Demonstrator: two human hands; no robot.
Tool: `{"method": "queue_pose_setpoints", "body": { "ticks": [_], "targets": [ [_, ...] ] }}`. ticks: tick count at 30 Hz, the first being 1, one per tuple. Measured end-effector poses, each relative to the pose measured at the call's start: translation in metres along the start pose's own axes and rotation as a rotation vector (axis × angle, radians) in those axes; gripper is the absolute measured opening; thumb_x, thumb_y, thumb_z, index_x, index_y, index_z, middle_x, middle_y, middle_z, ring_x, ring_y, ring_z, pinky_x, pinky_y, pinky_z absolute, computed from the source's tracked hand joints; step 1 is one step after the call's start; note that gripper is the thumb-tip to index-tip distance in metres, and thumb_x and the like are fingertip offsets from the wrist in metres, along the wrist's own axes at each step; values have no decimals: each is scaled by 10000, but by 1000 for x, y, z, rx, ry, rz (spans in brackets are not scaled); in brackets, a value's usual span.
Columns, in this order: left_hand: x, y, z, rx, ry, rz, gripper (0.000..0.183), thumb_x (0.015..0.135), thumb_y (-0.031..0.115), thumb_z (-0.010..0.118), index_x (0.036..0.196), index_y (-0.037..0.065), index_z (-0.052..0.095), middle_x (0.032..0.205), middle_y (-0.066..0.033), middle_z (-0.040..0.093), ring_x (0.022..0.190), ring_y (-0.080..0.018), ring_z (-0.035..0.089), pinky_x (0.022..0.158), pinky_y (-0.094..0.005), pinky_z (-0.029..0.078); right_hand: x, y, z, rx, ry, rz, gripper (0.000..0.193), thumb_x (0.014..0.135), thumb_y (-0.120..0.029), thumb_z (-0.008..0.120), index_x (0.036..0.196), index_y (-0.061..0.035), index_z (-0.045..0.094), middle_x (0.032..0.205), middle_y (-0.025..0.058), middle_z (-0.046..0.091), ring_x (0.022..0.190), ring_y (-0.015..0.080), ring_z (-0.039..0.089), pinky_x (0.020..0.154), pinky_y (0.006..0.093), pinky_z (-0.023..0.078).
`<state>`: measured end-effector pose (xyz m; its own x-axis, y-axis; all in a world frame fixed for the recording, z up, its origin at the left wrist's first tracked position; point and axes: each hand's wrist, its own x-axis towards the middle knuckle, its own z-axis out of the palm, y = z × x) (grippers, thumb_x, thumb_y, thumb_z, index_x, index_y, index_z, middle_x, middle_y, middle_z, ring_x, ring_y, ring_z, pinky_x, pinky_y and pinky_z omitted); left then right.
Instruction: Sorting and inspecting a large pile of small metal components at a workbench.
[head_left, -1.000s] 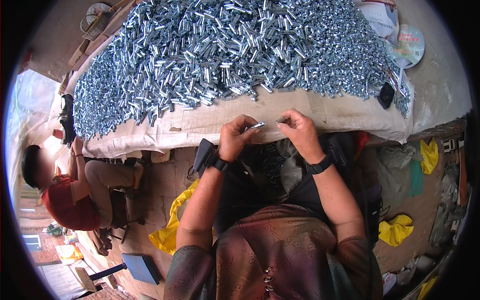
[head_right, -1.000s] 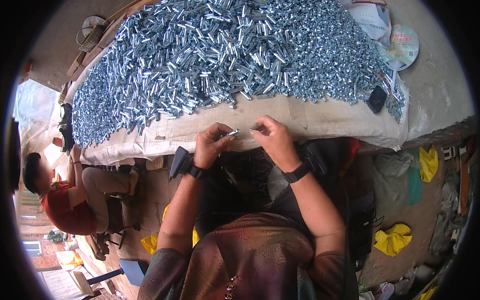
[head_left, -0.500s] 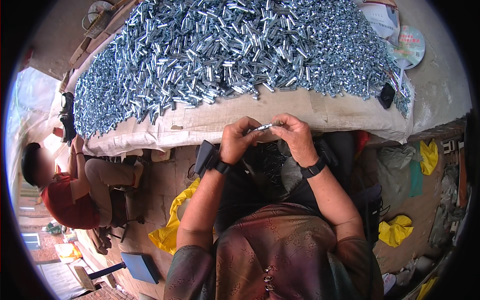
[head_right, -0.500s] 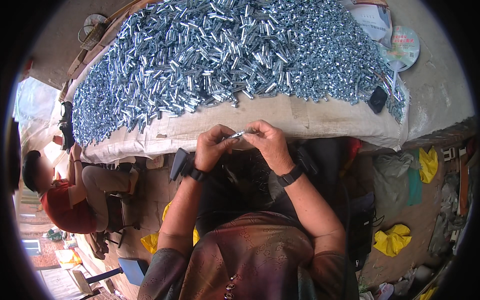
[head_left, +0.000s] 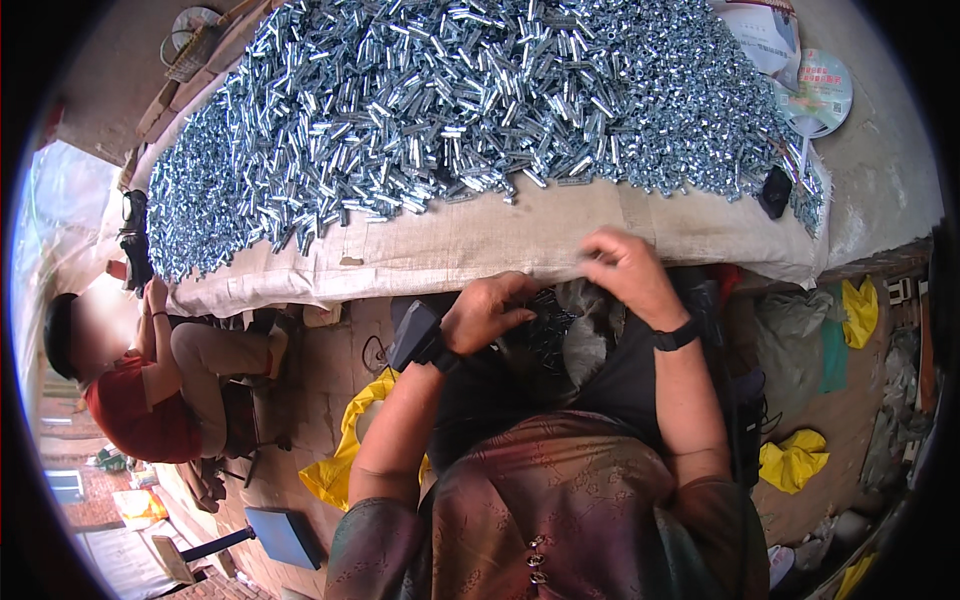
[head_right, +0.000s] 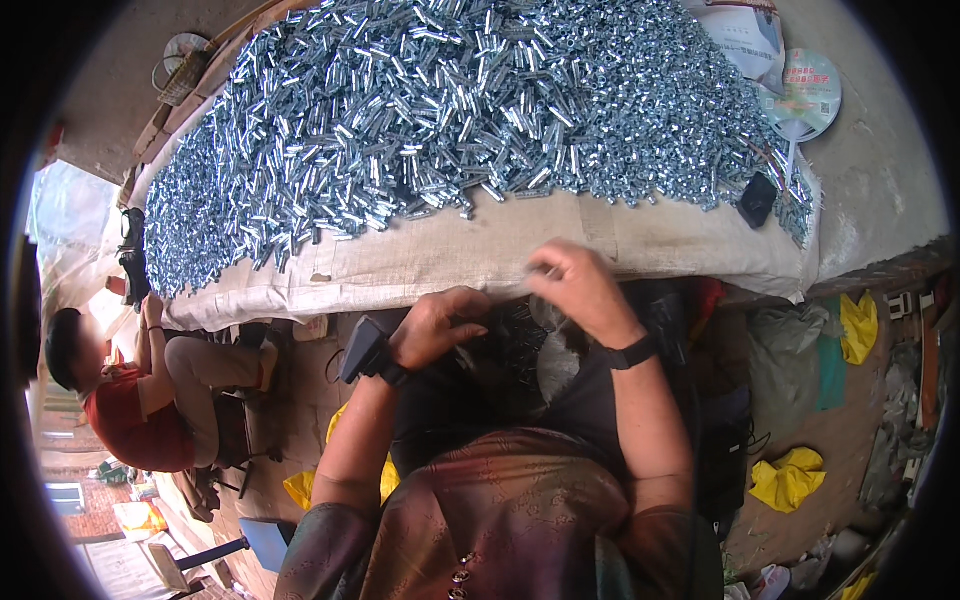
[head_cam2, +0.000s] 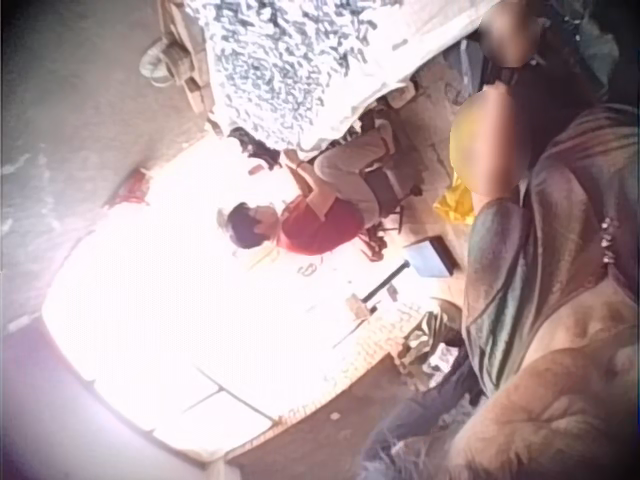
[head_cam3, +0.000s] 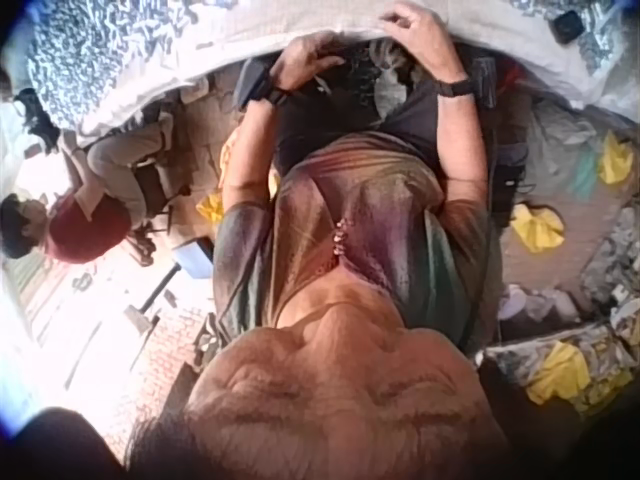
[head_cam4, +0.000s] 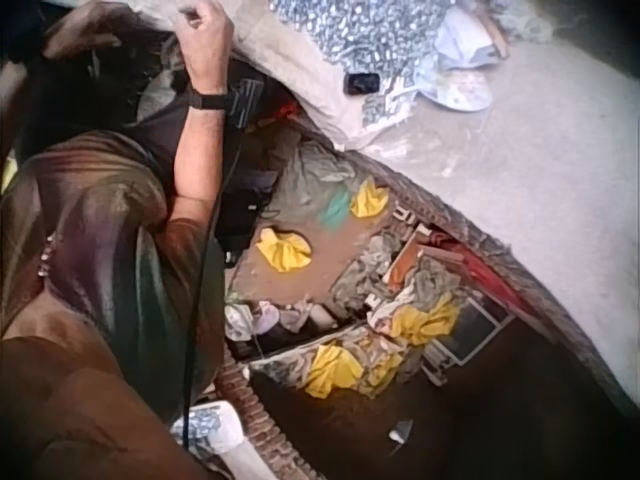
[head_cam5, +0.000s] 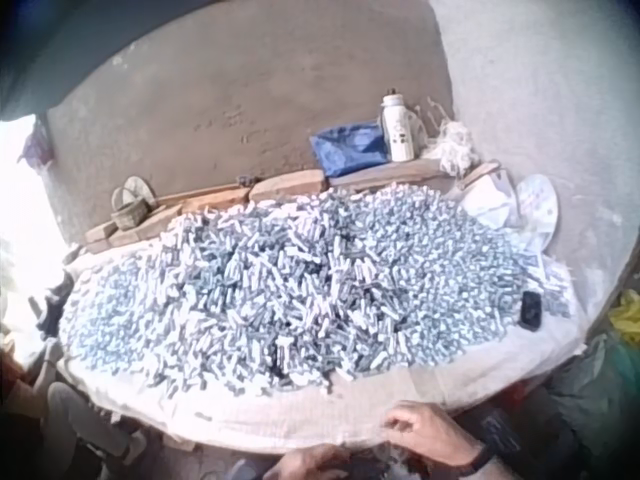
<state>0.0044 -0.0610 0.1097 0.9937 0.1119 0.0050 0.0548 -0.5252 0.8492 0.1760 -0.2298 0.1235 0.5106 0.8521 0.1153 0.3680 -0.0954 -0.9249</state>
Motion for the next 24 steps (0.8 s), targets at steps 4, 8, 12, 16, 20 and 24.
{"method": "queue_pose_setpoints", "body": {
  "ticks": [4,8,12,16,20,24],
  "targets": [
    [18,2,-20,109,150,50,225,778,38,648,997,28,594,869,-94,618,740,-180,609,655,-293,487,15,29,-33,-337,354,33,225,759,-92,650,952,-2,579,917,138,595,847,264,581,745,341,464],
    [53,-19,-47,466,436,70,155,794,51,594,945,17,581,863,-141,595,740,-291,604,656,-348,479,32,47,-49,-899,572,-2,244,748,-78,637,977,-30,571,973,140,579,928,311,541,800,388,445],
    [81,-34,-71,595,452,95,170,803,36,537,968,23,574,939,-151,572,821,-349,580,694,-396,470,43,52,-37,-1045,550,-15,196,746,-84,610,935,-53,565,939,122,563,881,297,546,759,401,455],
    [96,-37,-77,751,380,-3,177,797,32,533,971,35,565,953,-146,567,840,-354,573,717,-408,469,47,51,-30,-1025,532,-77,115,759,-84,583,869,-68,557,870,86,555,835,284,559,697,404,461],
    [96,-32,-74,782,360,-62,160,793,36,553,952,37,558,927,-145,567,838,-349,574,722,-405,469,48,57,-31,-982,516,-97,125,746,-79,599,867,-74,571,850,76,555,786,287,565,662,405,461],
    [76,-29,-55,413,538,88,186,783,18,573,968,23,559,888,-150,576,795,-325,576,693,-385,464,43,47,-26,-845,497,-83,149,725,-40,607,867,-63,570,851,83,555,784,293,570,666,395,466]
  ]
}}
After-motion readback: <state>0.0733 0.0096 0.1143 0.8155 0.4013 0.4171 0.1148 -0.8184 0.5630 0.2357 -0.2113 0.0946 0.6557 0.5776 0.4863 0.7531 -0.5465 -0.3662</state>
